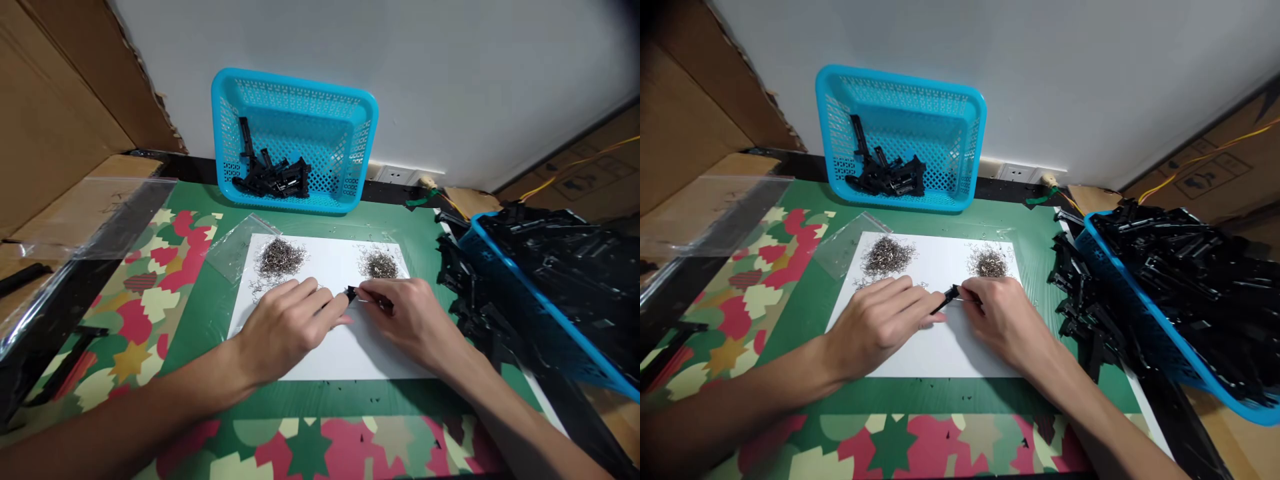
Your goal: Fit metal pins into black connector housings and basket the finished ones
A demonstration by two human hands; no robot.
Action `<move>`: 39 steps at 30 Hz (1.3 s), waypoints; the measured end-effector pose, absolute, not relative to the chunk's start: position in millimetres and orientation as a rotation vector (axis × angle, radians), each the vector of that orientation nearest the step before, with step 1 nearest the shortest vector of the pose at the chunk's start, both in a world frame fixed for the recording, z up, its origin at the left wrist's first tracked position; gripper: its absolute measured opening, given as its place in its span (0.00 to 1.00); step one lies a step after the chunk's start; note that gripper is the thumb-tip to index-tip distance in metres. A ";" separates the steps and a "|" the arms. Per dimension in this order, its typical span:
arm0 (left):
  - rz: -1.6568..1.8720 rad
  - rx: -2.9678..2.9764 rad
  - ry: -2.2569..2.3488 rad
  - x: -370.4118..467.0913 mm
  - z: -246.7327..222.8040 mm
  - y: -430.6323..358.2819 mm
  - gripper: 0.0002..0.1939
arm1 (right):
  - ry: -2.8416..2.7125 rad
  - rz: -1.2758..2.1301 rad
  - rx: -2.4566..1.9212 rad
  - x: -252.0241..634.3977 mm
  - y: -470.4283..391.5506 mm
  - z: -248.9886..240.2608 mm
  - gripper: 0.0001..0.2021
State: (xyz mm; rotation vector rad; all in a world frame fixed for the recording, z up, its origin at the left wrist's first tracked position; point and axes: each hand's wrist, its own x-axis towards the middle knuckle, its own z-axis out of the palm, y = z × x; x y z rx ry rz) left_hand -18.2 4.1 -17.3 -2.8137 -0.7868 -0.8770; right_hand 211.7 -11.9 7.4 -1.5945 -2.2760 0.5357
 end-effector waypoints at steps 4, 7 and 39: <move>-0.909 -2.825 -0.799 -18.6 -18.5 4.5 0.11 | -2.268 0.473 -1.587 211.0 -13.2 4.4 0.12; -0.918 -2.813 -0.794 -18.7 -18.7 3.8 0.11 | -2.280 0.463 -1.567 211.4 -13.2 4.1 0.13; -0.811 -2.742 -0.604 -17.8 -15.5 2.9 0.04 | -2.385 0.488 -1.671 213.3 -18.4 18.7 0.13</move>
